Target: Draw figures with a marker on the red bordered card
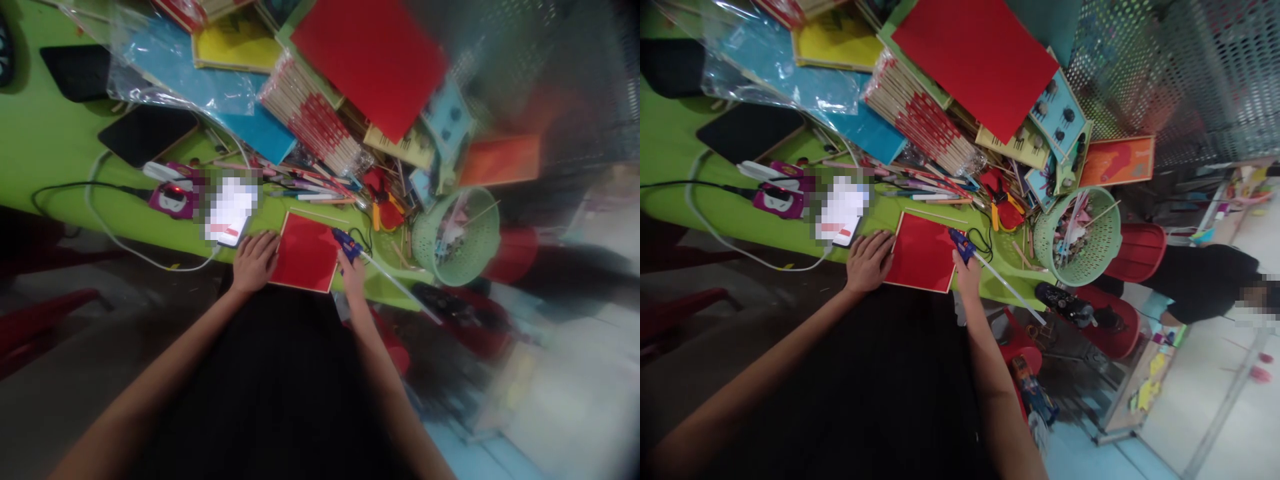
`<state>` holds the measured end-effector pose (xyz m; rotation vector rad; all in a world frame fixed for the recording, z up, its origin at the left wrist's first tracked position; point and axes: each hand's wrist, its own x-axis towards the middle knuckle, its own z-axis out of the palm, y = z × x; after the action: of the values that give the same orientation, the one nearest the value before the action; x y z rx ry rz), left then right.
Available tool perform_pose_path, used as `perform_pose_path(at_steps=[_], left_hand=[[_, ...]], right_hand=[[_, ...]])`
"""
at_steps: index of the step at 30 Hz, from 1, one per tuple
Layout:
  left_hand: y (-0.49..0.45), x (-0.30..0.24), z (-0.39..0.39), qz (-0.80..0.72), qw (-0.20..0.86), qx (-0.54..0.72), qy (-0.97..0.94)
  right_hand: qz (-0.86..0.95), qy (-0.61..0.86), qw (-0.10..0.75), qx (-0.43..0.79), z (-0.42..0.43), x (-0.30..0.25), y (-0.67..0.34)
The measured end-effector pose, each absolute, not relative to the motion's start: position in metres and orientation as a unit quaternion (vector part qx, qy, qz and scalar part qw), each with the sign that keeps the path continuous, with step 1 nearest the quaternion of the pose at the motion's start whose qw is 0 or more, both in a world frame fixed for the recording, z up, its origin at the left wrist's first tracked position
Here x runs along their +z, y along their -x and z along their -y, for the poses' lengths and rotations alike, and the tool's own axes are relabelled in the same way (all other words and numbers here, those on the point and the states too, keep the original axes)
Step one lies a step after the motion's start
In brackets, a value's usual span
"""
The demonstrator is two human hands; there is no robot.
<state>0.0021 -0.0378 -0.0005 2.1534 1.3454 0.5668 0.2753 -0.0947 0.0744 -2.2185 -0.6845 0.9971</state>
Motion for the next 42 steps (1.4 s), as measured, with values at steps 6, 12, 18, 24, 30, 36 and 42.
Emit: perform_pose_path(at_steps=[6,12,18,24,30,36,42], left_hand=[[-0.002,-0.001,0.038,-0.498,0.266,0.214,-0.797],[-0.001,0.000,0.038,-0.499,0.272,0.213,-0.795],[-0.001,0.001,0.037,-0.501,0.264,0.208,-0.797],[-0.001,0.004,0.036,-0.498,0.265,0.211,-0.798],[0.001,0.002,0.034,-0.492,0.280,0.221,-0.794],[-0.003,0.010,0.033,-0.496,0.297,0.218,-0.786],[-0.008,0.017,0.031,-0.501,0.276,0.213,-0.792]], right_hand=[[0.222,0.843,0.320,0.371,0.105,0.072,-0.287],[0.186,0.845,0.339,0.368,0.111,0.075,-0.298],[0.144,0.828,0.395,0.372,0.114,0.079,-0.300],[0.090,0.791,0.486,0.360,0.118,0.088,-0.308],[0.013,0.784,0.540,0.307,0.135,0.087,-0.333],[-0.047,0.773,0.553,0.306,0.150,0.074,-0.351],[-0.058,0.782,0.527,0.328,0.153,0.064,-0.369]])
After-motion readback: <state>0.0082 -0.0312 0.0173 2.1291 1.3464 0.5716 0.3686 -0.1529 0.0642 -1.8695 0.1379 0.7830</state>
